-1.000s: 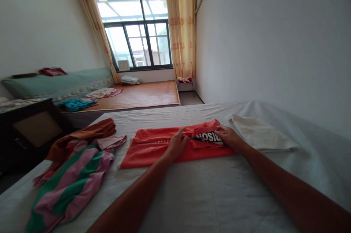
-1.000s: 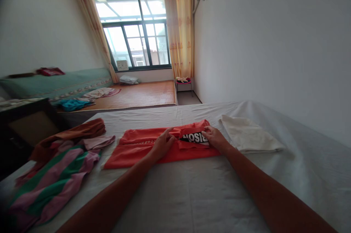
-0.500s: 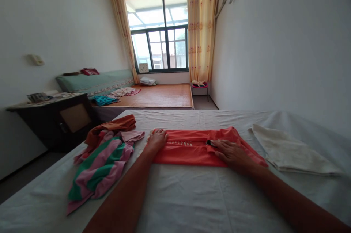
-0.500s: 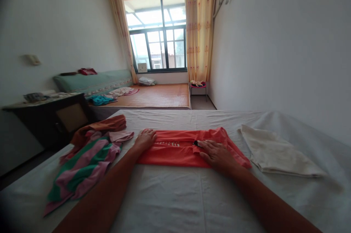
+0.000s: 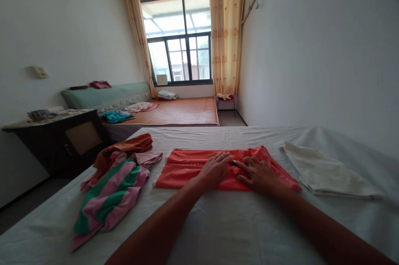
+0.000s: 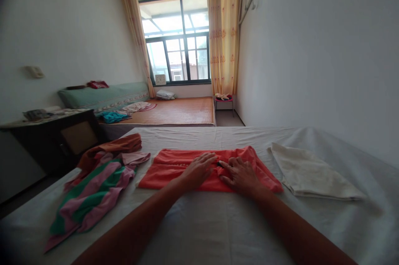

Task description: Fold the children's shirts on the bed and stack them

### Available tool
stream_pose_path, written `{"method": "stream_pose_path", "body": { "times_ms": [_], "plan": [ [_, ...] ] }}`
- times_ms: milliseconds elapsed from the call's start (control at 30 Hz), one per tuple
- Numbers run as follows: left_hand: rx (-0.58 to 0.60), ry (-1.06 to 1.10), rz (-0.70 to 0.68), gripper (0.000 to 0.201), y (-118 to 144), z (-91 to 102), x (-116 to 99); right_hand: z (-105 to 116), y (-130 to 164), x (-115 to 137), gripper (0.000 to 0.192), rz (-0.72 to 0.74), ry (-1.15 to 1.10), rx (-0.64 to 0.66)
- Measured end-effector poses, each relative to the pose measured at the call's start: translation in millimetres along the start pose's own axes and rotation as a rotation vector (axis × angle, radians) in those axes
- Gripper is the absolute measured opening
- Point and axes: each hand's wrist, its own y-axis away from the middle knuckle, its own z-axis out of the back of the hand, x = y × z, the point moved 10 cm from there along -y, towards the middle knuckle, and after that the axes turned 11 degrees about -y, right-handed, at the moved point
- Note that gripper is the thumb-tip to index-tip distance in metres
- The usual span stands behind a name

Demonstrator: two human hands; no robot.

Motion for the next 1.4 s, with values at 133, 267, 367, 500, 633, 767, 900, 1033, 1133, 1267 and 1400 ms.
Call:
{"method": "stream_pose_path", "body": {
  "times_ms": [133,267,367,500,633,767,900,1033,1133,1267,1400],
  "plan": [
    [0.115,0.038,-0.097,0.057,1,-22.6,-42,2,9,-8,0.057,0.123,-0.182,-0.002],
    [0.119,-0.034,-0.021,0.049,3,-22.0,-35,3,10,-37,0.049,0.117,-0.224,-0.081],
    [0.092,-0.074,0.014,0.045,3,-16.4,-31,-1,11,-53,0.048,0.082,-0.053,-0.175],
    [0.087,-0.07,0.023,0.044,3,-15.0,-34,3,13,-59,0.043,-0.019,0.103,-0.257],
    [0.062,-0.028,0.036,0.043,0,-11.3,-19,6,13,-31,0.042,0.114,0.12,-0.264],
    [0.141,-0.126,0.269,0.047,9,-8.3,61,-10,14,-18,0.041,0.232,0.075,-0.155],
    [0.334,-0.295,0.594,0.048,53,-3.5,164,-18,14,-28,0.042,0.191,0.048,-0.145],
    [0.349,-0.361,0.796,0.046,93,9.4,222,-18,12,-33,0.043,0.133,0.024,-0.14],
    [0.291,-0.389,0.816,0.045,100,13.3,232,-16,11,-30,0.044,0.133,-0.005,-0.117],
    [0.23,-0.405,0.734,0.044,91,12.3,226,-9,10,-32,0.046,0.113,-0.049,-0.121],
    [0.259,-0.39,0.754,0.044,92,12.6,225,-7,12,-46,0.049,0.022,-0.027,-0.122]
  ]
}}
